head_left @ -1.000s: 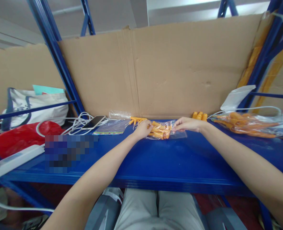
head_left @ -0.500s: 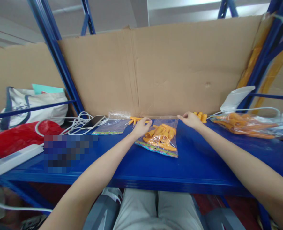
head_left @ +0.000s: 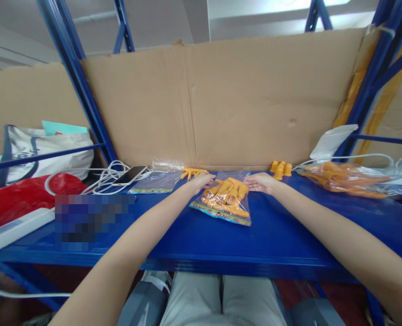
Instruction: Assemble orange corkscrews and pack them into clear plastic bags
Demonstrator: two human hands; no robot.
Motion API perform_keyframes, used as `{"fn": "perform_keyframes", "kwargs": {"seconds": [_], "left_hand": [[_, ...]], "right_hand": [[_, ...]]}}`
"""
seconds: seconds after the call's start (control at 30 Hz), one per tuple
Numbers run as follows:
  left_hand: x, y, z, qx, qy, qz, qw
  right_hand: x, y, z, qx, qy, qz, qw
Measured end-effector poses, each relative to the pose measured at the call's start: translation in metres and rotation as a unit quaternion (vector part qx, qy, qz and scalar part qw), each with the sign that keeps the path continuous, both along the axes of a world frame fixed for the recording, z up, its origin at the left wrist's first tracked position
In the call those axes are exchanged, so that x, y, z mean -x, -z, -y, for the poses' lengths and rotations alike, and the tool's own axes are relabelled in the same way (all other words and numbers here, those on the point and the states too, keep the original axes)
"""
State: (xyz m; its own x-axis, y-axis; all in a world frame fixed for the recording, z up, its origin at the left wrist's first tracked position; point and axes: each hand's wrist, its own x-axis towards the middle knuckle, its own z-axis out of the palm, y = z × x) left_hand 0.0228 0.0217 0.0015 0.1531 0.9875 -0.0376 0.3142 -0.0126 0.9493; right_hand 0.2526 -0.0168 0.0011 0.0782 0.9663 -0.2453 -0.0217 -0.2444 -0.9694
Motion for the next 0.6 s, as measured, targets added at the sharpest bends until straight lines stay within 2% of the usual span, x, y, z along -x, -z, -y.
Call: {"fn": "perform_keyframes", "kwargs": {"seconds": [0.17,0.33,0.5,0.6], "left_hand": [[-0.011,-0.004,-0.016,0.036,0.009,-0.035,0.999],[-0.019,-0.007,-0.026,0.049,-0.005,-0.048,0.998],[-0.004,-0.008,-0.027,0.065,-0.015,-0.063,0.996],[0.007,-0.002,-0.024,0.052,-0.008,-0.049,0.997]], "right_hand": [[0.0,0.004,0.002,-0.055,0.009,-0.014,0.998],[-0.001,0.002,0.003,-0.07,-0.003,-0.007,0.997],[-0.002,-0.002,0.006,-0.074,0.024,-0.001,0.997],[-0.002,0.001,0.006,-0.084,0.03,-0.004,0.996]]}}
